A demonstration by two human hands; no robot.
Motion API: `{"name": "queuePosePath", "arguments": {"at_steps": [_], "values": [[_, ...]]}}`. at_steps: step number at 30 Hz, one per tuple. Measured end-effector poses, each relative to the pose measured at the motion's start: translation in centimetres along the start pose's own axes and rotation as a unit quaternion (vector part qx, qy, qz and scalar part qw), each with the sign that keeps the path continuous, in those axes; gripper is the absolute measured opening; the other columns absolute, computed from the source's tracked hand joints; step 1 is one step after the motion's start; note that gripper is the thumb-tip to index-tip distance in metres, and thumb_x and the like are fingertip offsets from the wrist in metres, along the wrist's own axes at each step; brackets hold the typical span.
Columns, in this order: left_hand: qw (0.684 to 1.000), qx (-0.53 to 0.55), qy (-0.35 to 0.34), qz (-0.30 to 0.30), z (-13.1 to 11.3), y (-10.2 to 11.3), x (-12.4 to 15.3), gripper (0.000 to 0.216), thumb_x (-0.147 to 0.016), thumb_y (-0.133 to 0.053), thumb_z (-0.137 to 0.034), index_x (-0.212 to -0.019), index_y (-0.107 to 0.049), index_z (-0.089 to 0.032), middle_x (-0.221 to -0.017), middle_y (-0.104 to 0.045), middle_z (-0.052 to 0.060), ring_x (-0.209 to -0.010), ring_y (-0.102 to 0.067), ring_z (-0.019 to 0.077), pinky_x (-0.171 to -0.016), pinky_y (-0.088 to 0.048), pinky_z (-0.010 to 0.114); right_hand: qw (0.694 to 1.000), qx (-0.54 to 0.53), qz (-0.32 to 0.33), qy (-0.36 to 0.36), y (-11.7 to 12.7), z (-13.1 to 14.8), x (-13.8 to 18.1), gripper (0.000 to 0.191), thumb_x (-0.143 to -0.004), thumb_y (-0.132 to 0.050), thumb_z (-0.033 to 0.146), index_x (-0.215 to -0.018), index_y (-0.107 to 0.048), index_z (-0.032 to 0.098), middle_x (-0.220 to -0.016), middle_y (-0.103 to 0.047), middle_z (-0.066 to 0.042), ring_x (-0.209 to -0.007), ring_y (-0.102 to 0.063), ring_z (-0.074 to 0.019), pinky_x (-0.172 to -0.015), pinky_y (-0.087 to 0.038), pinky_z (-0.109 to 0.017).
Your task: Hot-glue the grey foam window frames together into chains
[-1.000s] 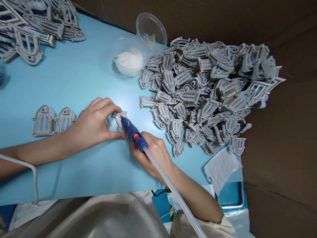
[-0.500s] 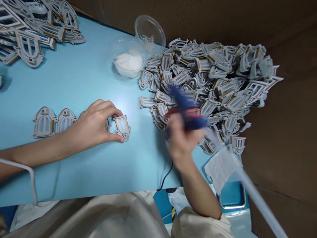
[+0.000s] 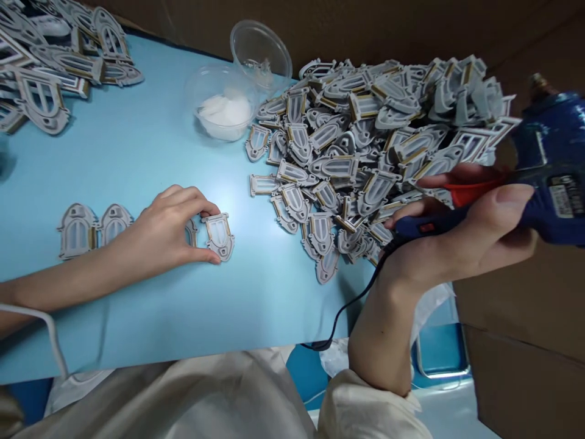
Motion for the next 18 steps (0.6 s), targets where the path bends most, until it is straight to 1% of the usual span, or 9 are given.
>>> {"name": "queuePosePath", "arguments": {"at_steps": [1,5,8,10,13,16,17,18], "values": [[1.0,0.0,0.0,-0.001,0.0,-0.1,0.0,0.072,-0.06,-0.111,-0.043,-0.118,-0.078,-0.017,-0.115,-0.073,0.009,-0.118,-0.062,0.0364,-0.101,-0.052,0.048,1.0,0.006,-0.005,0.004,0.2,-0.2,-0.1,0.037,-0.11,-0.044,0.036,-0.089,-0.069,0.019,-0.085,-0.074,-0.002,-0.061,-0.071,-0.011,-0.037,-0.041,-0.019],[1.0,-0.007,-0.003,0.004,0.0,-0.1,0.1,0.071,-0.06,-0.111,-0.042,-0.118,-0.078,-0.019,-0.114,-0.073,0.008,-0.117,-0.061,0.0354,-0.101,-0.05,0.047,0.997,0.068,0.014,-0.043,1.9,-0.2,-0.8,0.046,-0.113,-0.035,0.028,-0.093,-0.074,0.018,-0.083,-0.072,-0.006,-0.068,-0.075,-0.0167,-0.041,-0.045,-0.023],[0.999,-0.016,-0.011,0.03,-0.2,0.1,0.1,0.069,-0.063,-0.109,-0.041,-0.121,-0.078,-0.022,-0.117,-0.073,0.007,-0.117,-0.061,0.0353,-0.1,-0.049,0.047,0.994,0.086,0.029,-0.066,3.6,-0.1,-1.4,0.053,-0.113,-0.03,0.026,-0.096,-0.079,0.015,-0.082,-0.072,-0.008,-0.073,-0.079,-0.021,-0.044,-0.048,-0.025],[0.998,-0.024,-0.015,0.047,-0.4,0.2,0.2,0.068,-0.065,-0.108,-0.041,-0.123,-0.078,-0.024,-0.118,-0.073,0.007,-0.118,-0.06,0.0353,-0.101,-0.049,0.049,0.993,0.078,0.033,-0.076,4.1,-0.1,-1.6,0.053,-0.112,-0.03,0.024,-0.096,-0.081,0.016,-0.083,-0.073,-0.007,-0.073,-0.079,-0.0213,-0.045,-0.049,-0.026],[0.997,-0.038,-0.017,0.063,-0.2,0.4,0.3,0.068,-0.067,-0.106,-0.042,-0.127,-0.078,-0.027,-0.121,-0.073,0.007,-0.119,-0.061,0.0362,-0.103,-0.049,0.052,0.994,0.061,0.03,-0.089,3.5,0.5,-1.3,0.046,-0.11,-0.039,0.021,-0.092,-0.082,0.02,-0.086,-0.076,-0.002,-0.072,-0.078,-0.0175,-0.046,-0.049,-0.025],[0.997,-0.03,-0.038,0.067,-0.2,0.9,0.2,0.068,-0.069,-0.103,-0.05,-0.129,-0.079,-0.028,-0.124,-0.074,0.007,-0.122,-0.064,0.0372,-0.107,-0.051,0.056,0.996,0.014,0.02,-0.091,2.0,1.6,-0.9,0.033,-0.106,-0.054,0.016,-0.085,-0.077,0.026,-0.085,-0.079,0.005,-0.069,-0.076,-0.0132,-0.048,-0.049,-0.023],[0.996,-0.012,-0.05,0.071,-0.3,1.2,0.1,0.066,-0.073,-0.1,-0.054,-0.13,-0.078,-0.028,-0.125,-0.074,0.007,-0.122,-0.066,0.0365,-0.108,-0.052,0.056,0.996,-0.003,0.009,-0.092,1.7,1.9,-0.8,0.032,-0.105,-0.054,0.013,-0.083,-0.074,0.026,-0.083,-0.079,0.006,-0.067,-0.075,-0.0127,-0.047,-0.048,-0.023],[0.995,0.013,-0.06,0.074,-0.4,1.7,-0.1,0.064,-0.077,-0.096,-0.059,-0.131,-0.078,-0.028,-0.125,-0.076,0.007,-0.12,-0.068,0.035,-0.108,-0.054,0.055,0.994,-0.022,-0.001,-0.11,1.5,2.1,-0.8,0.034,-0.106,-0.051,0.012,-0.082,-0.072,0.026,-0.081,-0.078,0.006,-0.067,-0.075,-0.0127,-0.048,-0.047,-0.024]]}}
Point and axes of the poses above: each hand's wrist, its own x-axis away from the middle knuckle, its own y-axis out of the back of the hand, z = x × y, the point moved 2 cm from there along -x, towards the middle knuckle
